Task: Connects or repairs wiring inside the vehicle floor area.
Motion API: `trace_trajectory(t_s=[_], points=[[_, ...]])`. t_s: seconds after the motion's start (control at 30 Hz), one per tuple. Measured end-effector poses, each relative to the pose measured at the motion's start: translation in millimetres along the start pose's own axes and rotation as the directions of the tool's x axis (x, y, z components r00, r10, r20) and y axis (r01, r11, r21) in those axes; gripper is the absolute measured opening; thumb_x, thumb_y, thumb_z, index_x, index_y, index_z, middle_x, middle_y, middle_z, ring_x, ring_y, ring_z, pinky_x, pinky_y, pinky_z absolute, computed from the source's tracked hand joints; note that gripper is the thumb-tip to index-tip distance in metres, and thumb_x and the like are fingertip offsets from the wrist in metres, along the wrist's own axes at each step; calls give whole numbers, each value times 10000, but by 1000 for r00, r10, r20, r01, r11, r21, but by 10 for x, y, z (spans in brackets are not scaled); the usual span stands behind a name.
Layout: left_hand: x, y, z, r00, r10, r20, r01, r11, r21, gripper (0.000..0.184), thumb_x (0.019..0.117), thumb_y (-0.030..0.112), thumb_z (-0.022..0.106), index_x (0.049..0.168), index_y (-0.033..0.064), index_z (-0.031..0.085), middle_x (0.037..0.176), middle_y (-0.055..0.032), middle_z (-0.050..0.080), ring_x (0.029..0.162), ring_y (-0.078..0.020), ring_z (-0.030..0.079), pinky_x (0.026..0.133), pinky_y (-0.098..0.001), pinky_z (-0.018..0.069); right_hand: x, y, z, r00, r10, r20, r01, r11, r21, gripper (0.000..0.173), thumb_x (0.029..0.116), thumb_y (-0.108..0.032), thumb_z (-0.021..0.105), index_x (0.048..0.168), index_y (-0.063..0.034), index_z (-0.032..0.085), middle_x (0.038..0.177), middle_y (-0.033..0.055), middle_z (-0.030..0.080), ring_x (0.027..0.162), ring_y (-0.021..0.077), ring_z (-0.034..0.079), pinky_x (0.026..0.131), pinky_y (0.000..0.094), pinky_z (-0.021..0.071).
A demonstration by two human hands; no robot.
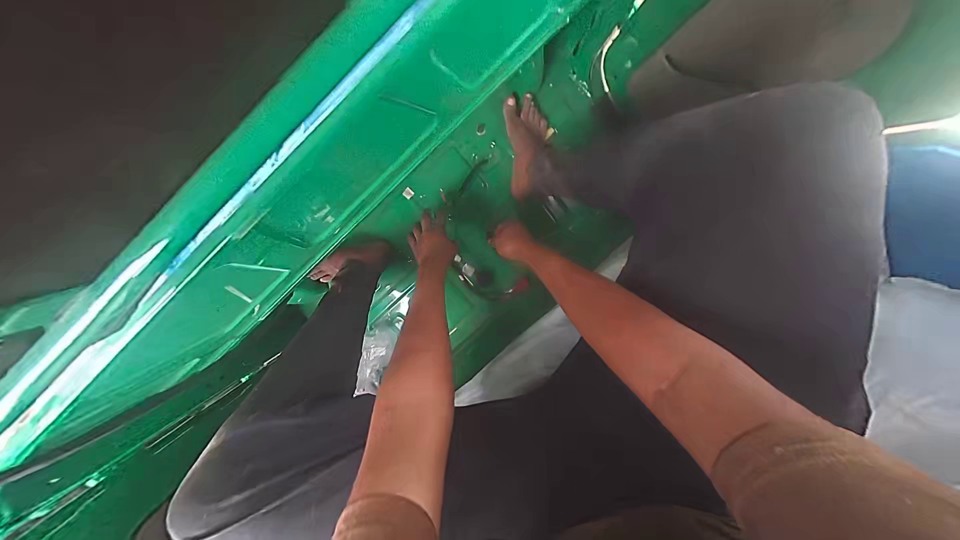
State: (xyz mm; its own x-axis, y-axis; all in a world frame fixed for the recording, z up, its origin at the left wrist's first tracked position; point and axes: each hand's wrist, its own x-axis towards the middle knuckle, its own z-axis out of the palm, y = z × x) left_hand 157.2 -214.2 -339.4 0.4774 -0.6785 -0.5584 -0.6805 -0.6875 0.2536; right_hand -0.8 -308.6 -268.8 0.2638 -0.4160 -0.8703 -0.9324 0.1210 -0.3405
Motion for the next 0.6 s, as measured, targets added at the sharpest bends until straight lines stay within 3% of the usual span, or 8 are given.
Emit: trace_trajectory(t_s=[0.1, 0.2, 0.27, 0.33, 0.43, 0.5, 0.6], points=[[304, -56, 87, 999, -28, 46, 25, 999, 47, 753, 825, 315, 807, 1514, 298, 505, 1648, -137, 330, 1422, -513, 374, 1067, -761, 337, 94, -50, 21, 998, -30, 47, 34, 996, -79, 346, 1004, -252, 616, 1190, 35, 660, 1240, 258, 649, 1177, 397, 632, 958, 613, 512], [341, -197, 171, 994, -95, 58, 88, 991, 101, 666, 793, 338, 808, 1419, 297, 585, 1532, -179, 471, 1340, -515, 463, 1005, -782, 370, 158, -45, 50, 994, -56, 93, 68, 989, -129, 307, 1012, -249, 597, 1091, 36, 677, 1173, 251, 662, 1127, 394, 644, 917, 604, 519], [282, -253, 152, 994, -108, 32, 104, 989, 105, 639, 806, 374, 788, 1407, 289, 586, 1448, -185, 555, 1302, -499, 510, 993, -776, 378, 229, -29, 59, 991, -81, 110, 95, 987, -128, 303, 1020, -244, 584, 1091, 36, 677, 1173, 253, 658, 1132, 394, 639, 926, 604, 514], [261, -269, 145, 989, -148, 20, 147, 988, 49, 640, 806, 374, 778, 1395, 231, 574, 1386, -188, 602, 1273, -476, 549, 988, -752, 411, 320, -18, 86, 989, -95, 110, 108, 988, -113, 300, 1004, -249, 599, 1111, 19, 679, 1176, 243, 663, 1126, 386, 643, 923, 607, 519], [245, -255, 213, 981, -183, 64, 190, 973, -130, 673, 778, 257, 816, 1382, 138, 546, 1297, -246, 622, 1165, -476, 624, 892, -703, 521, 388, 14, 147, 989, -98, 110, 109, 989, -99, 313, 992, -260, 628, 1157, -1, 689, 1208, 230, 664, 1153, 375, 638, 950, 604, 514], [267, -248, 258, 984, -172, 39, 176, 964, -199, 630, 762, 236, 836, 1326, 112, 584, 1199, -252, 668, 1101, -473, 655, 877, -694, 530, 399, -8, 169, 989, -110, 97, 117, 991, -65, 315, 987, -254, 640, 1179, -7, 680, 1218, 222, 658, 1157, 371, 632, 957, 598, 512], [209, -238, 328, 989, -143, -49, 132, 975, -177, 468, 815, 281, 765, 1233, 95, 664, 1078, -227, 713, 1037, -452, 684, 868, -683, 527, 395, -22, 232, 983, -157, 91, 159, 987, -22, 286, 978, -238, 656, 1165, -25, 698, 1202, 204, 672, 1151, 357, 637, 959, 590, 510]])
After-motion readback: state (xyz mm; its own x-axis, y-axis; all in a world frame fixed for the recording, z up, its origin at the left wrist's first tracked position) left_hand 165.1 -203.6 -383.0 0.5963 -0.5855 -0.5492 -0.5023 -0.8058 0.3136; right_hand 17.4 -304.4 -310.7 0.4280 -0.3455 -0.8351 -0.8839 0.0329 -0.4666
